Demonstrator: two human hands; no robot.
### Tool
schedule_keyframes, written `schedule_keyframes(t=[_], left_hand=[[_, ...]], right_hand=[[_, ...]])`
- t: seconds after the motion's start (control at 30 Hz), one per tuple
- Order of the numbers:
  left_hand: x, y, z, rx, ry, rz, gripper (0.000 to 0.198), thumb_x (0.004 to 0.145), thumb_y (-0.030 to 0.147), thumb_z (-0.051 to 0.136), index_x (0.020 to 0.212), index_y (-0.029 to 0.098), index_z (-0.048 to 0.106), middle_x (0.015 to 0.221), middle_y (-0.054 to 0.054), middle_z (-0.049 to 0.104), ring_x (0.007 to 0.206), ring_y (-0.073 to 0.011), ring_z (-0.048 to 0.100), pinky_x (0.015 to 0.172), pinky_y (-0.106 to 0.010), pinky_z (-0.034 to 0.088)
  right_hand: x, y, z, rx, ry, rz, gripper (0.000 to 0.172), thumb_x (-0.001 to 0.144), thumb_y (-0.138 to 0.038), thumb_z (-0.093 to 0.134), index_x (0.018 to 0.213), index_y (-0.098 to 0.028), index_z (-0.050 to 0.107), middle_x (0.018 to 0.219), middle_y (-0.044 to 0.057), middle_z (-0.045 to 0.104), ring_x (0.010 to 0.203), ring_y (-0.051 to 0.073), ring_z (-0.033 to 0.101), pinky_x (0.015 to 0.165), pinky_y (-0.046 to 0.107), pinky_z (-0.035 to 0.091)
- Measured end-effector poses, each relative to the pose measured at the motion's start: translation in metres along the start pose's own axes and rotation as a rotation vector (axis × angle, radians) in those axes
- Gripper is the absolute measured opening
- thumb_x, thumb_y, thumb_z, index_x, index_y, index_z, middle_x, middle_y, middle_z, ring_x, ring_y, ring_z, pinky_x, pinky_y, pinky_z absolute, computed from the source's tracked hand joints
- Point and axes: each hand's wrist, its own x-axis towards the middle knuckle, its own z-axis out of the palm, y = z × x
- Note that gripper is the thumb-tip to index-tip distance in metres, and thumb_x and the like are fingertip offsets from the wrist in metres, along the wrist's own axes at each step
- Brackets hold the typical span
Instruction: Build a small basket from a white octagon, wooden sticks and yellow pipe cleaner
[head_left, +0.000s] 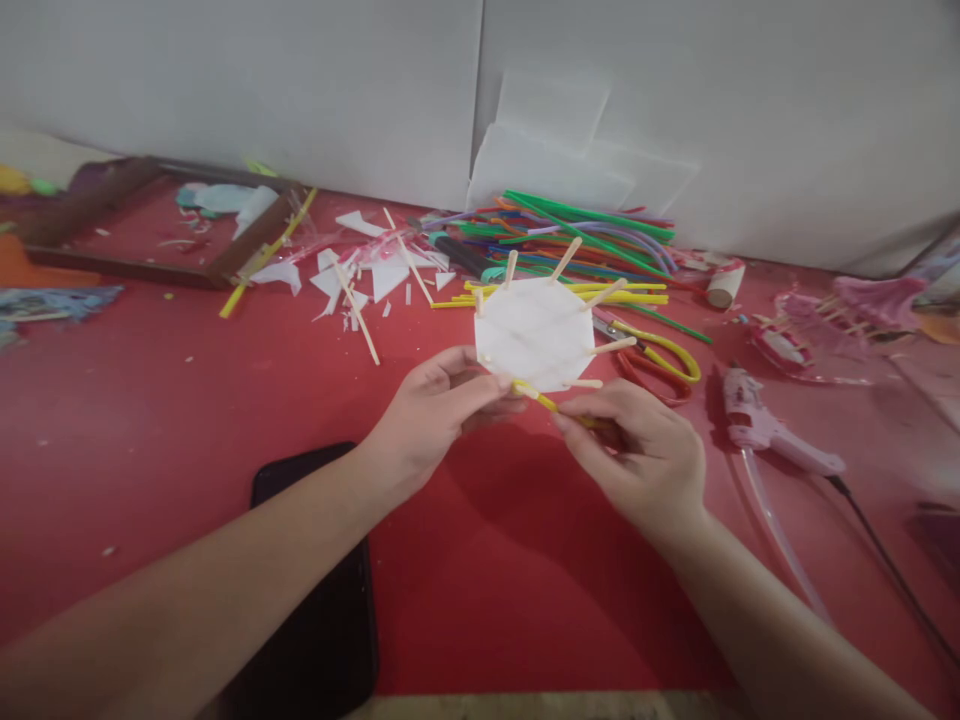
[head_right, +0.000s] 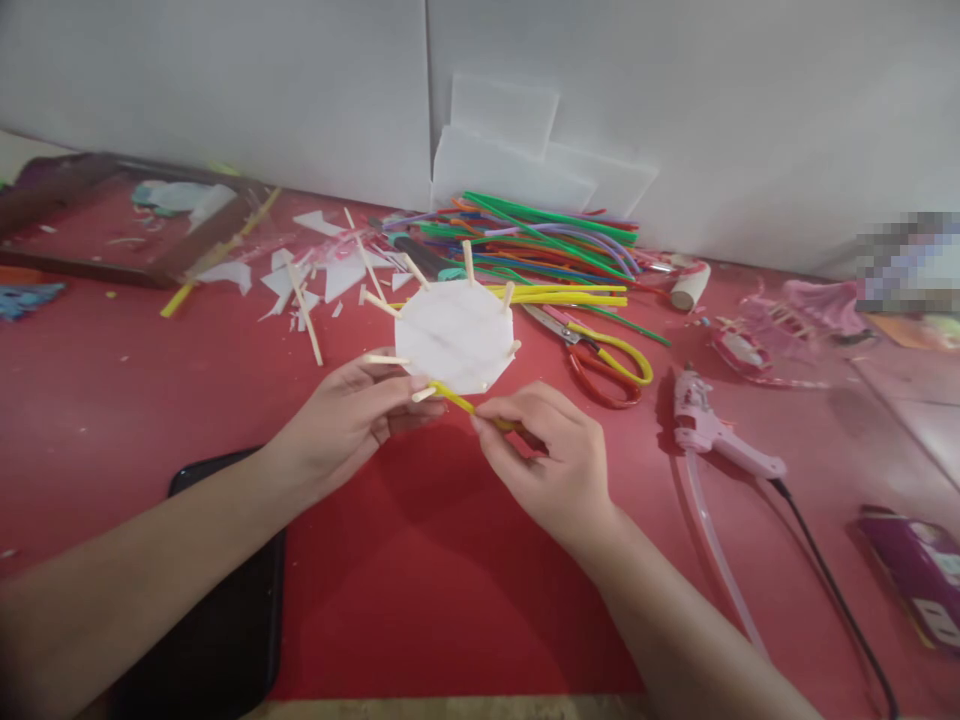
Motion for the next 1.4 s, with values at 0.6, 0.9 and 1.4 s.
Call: schedule_keyframes(t=[0.6, 0.9, 1.4], left_hand=[[-0.001, 0.000, 0.005, 0.040, 0.034, -0.107, 0.013, 0.075, 0.021, 0.079, 0.074, 0.015, 0.067, 0.075, -0.003, 0.077, 0.070, -0.0143, 0.074, 0.080, -0.031, 0.059], [0.000, -0.004, 0.002, 0.056, -0.044, -0.126, 0.026, 0.074, 0.022, 0.081, 0.097, 0.014, 0.073, 0.101, -0.009, 0.079, 0.084, -0.0168, 0.075, 0.084, -0.030, 0.059], [-0.001, -0.004, 0.004, 0.095, -0.066, -0.085, 0.018, 0.076, 0.026, 0.078, 0.092, 0.017, 0.075, 0.091, -0.006, 0.079, 0.080, -0.0170, 0.074, 0.082, -0.031, 0.058]], right_hand=[[-0.003, -0.009, 0.005, -0.225, 0.003, -0.208, 0.017, 0.087, -0.013, 0.067, 0.099, -0.020, 0.076, 0.059, -0.004, 0.060, 0.046, 0.007, 0.050, 0.047, 0.019, 0.044], [-0.005, -0.009, 0.013, -0.144, 0.054, -0.128, 0.013, 0.087, -0.011, 0.064, 0.090, -0.021, 0.071, 0.077, 0.002, 0.070, 0.073, 0.015, 0.066, 0.068, 0.028, 0.056], [-0.006, -0.016, 0.016, -0.207, 0.052, -0.161, 0.015, 0.087, -0.009, 0.061, 0.091, -0.020, 0.070, 0.071, 0.000, 0.067, 0.059, 0.011, 0.062, 0.055, 0.022, 0.053]])
